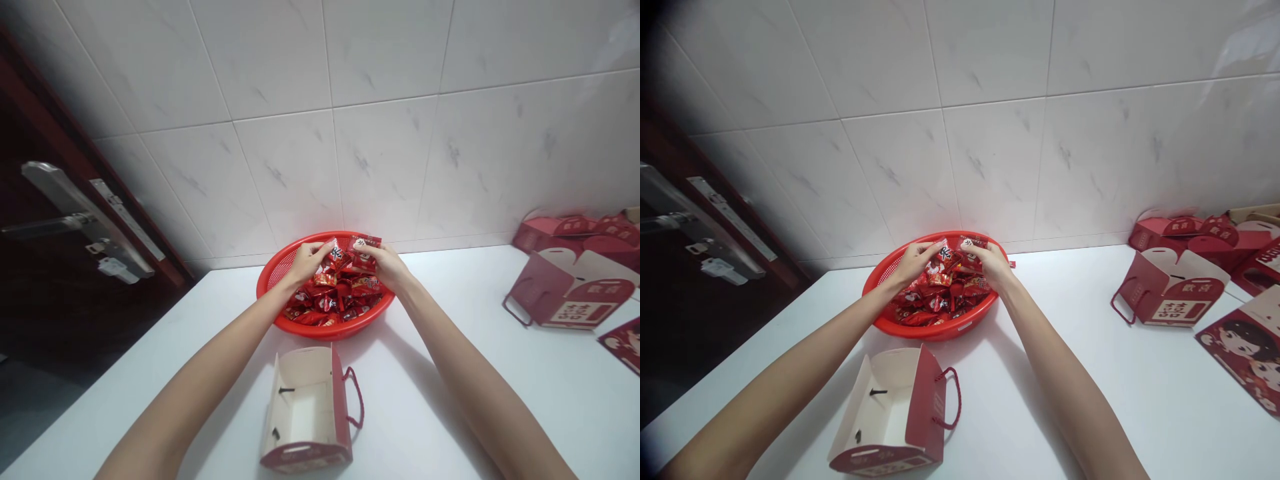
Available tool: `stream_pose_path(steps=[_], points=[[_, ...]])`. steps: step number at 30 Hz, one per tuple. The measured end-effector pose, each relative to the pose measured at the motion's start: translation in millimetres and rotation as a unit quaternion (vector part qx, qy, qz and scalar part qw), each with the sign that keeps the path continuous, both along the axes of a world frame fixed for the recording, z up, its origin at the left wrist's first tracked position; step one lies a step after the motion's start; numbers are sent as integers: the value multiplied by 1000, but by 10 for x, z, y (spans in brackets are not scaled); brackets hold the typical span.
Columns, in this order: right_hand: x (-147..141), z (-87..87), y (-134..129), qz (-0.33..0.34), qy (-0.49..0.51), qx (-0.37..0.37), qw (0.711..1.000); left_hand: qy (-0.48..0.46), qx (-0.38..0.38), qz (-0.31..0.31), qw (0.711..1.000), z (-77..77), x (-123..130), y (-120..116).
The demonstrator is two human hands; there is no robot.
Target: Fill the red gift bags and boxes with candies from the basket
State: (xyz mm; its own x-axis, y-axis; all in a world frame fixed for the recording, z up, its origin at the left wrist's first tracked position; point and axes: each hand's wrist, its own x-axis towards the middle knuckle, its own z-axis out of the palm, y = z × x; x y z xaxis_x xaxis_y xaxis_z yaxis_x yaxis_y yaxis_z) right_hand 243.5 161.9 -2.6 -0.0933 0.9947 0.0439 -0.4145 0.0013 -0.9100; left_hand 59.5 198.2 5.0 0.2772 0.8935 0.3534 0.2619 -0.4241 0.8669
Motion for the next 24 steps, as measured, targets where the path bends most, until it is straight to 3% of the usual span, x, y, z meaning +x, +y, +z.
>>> stream_pose_path(steps=[9, 13, 18, 21, 24], points=[[27, -29, -14, 81, -35, 28, 996, -22, -20, -29, 999, 22, 40, -17], [10, -43, -12, 43, -46, 38, 997, -11, -102, -48, 994, -17, 21, 38], [-6, -52, -1, -18, -75, 45, 996, 172, -162, -126, 964, -109, -64, 83], [-10, -48, -6, -22, -72, 42, 996, 253, -134, -165, 944, -116, -105, 55], [-13, -46, -12, -26, -67, 37, 997, 336, -103, -160, 923, -115, -128, 21]])
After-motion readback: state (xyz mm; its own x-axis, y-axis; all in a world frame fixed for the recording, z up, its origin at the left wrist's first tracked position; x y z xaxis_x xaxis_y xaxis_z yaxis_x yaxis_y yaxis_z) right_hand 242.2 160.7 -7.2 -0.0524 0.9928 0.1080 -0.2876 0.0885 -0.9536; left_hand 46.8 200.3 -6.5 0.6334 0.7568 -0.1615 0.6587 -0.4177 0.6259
